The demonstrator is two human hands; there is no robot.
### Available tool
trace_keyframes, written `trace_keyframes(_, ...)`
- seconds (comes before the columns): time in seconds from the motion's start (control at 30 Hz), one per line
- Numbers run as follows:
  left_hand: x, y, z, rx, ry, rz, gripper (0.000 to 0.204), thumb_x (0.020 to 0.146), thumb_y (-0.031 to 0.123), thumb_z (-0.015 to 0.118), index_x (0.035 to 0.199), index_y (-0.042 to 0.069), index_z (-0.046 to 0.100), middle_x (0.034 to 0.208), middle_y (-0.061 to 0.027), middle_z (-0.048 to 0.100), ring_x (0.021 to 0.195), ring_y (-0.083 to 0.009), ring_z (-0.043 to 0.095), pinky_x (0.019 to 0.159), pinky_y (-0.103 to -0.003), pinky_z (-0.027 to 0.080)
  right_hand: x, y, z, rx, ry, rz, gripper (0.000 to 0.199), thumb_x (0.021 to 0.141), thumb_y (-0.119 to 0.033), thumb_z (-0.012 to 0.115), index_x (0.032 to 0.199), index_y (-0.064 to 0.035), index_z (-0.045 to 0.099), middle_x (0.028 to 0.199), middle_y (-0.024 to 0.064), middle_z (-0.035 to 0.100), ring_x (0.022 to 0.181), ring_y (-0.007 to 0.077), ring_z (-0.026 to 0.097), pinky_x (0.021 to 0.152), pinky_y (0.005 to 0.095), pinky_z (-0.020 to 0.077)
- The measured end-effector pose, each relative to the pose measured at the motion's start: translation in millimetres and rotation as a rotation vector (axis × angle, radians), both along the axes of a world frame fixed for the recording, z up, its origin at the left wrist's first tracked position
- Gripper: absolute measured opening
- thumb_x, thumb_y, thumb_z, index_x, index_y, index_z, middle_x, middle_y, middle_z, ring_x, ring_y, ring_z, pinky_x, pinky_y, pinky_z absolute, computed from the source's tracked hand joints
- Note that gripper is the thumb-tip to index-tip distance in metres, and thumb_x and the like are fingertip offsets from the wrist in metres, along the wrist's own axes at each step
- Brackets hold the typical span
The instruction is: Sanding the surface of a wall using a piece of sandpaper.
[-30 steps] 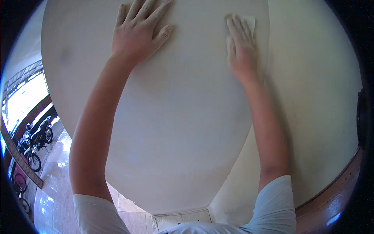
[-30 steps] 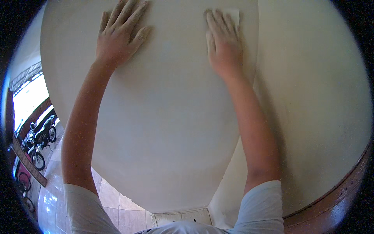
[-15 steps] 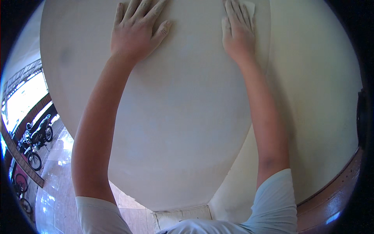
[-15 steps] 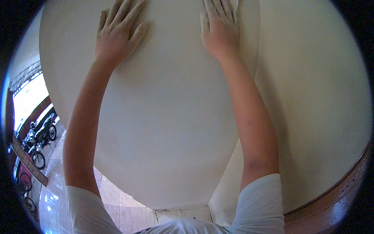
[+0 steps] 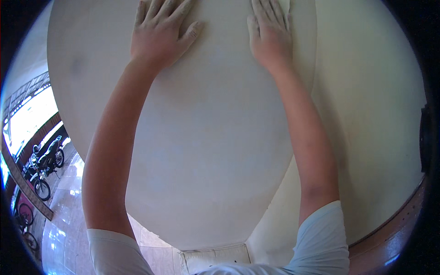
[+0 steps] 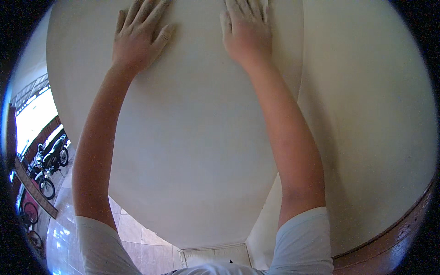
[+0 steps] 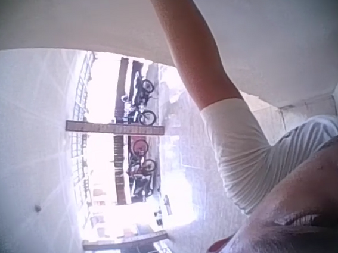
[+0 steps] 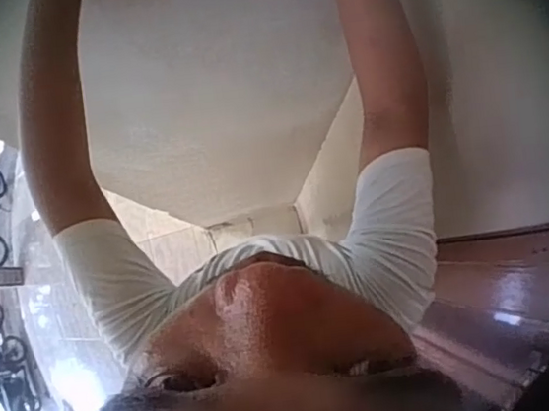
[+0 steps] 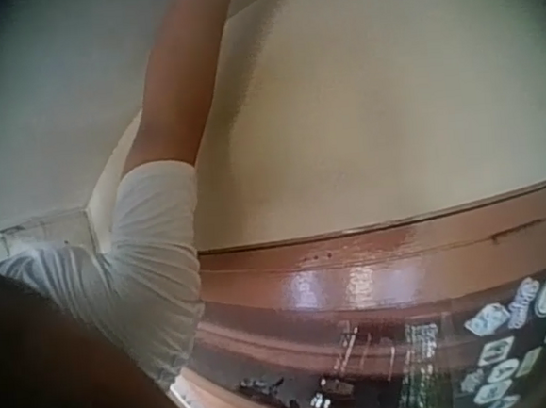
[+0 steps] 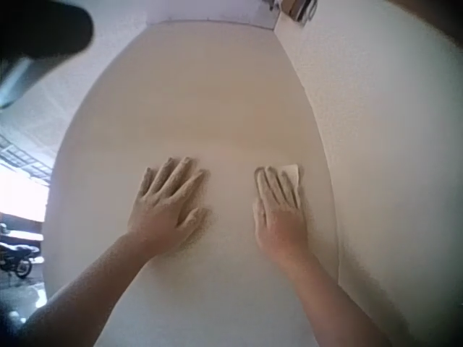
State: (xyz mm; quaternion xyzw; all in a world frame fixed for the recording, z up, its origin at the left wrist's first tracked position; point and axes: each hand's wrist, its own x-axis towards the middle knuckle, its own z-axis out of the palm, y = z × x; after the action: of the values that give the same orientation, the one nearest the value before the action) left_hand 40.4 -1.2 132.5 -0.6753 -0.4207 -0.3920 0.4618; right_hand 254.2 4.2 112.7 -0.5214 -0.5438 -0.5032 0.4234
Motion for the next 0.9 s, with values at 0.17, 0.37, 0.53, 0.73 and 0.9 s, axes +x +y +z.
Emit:
trace_keyframes(0.17,-5.8,10.1,0.4,0.065,-0.001,0.0,0.063,0.096,0.045,0.041,0.15,0.019,0.024,0.158,-0.0089,0.015,0.146,-0.0283,0.007,0.118,-0.049,0.003,27.2,19.9,-62.0,0.172,-0.114,0.204,0.051,0.095,-0.026,0.045,0.145,-0.0168,0.037,0.151,0.0064,0.034,0.14,0.0304,0.029,0.114,0.0523,0.0198)
trace_keyframes(0.37,14.8,4.7,22.7,0.027,0.052,0.016,0.063,0.096,0.046,0.041,0.15,0.019,0.024,0.157,-0.0086,0.016,0.146,-0.0277,0.008,0.118,-0.049,0.004,1.8,-23.2,37.3,-0.088,0.1,0.097,0.052,0.102,-0.027,0.03,0.15,-0.0073,0.021,0.156,0.01,0.022,0.144,0.0228,0.017,0.12,0.0411,0.0081)
trace_keyframes(0.53,25.0,4.9,22.3,0.057,-0.061,-0.02,0.062,0.096,0.046,0.04,0.15,0.019,0.024,0.157,-0.0079,0.017,0.146,-0.0264,0.01,0.119,-0.046,0.005,33.3,9.7,-4.3,0.115,0.017,0.089,0.049,0.1,-0.025,0.034,0.147,-0.0113,0.03,0.153,0.0077,0.029,0.143,0.0254,0.023,0.118,0.0432,0.0126)
trace_keyframes(0.73,22.5,6.2,22.7,0.077,-0.059,0.016,0.063,0.097,0.045,0.038,0.15,0.016,0.023,0.157,-0.0076,0.017,0.146,-0.0256,0.009,0.119,-0.045,0.004,63.6,22.4,-68.3,0.219,0.017,0.169,0.05,0.096,-0.025,0.044,0.144,-0.0144,0.038,0.151,0.0075,0.034,0.14,0.0305,0.029,0.114,0.0522,0.0192)
trace_keyframes(0.9,27.0,12.6,16.4,0.068,-0.06,0.033,0.063,0.097,0.044,0.038,0.15,0.015,0.022,0.158,-0.0074,0.016,0.146,-0.0253,0.009,0.119,-0.045,0.004,62.7,7.2,20.9,0.094,0.109,0.045,0.049,0.101,-0.023,0.033,0.148,-0.0101,0.029,0.154,0.0098,0.027,0.144,0.0257,0.02,0.118,0.0429,0.0137)
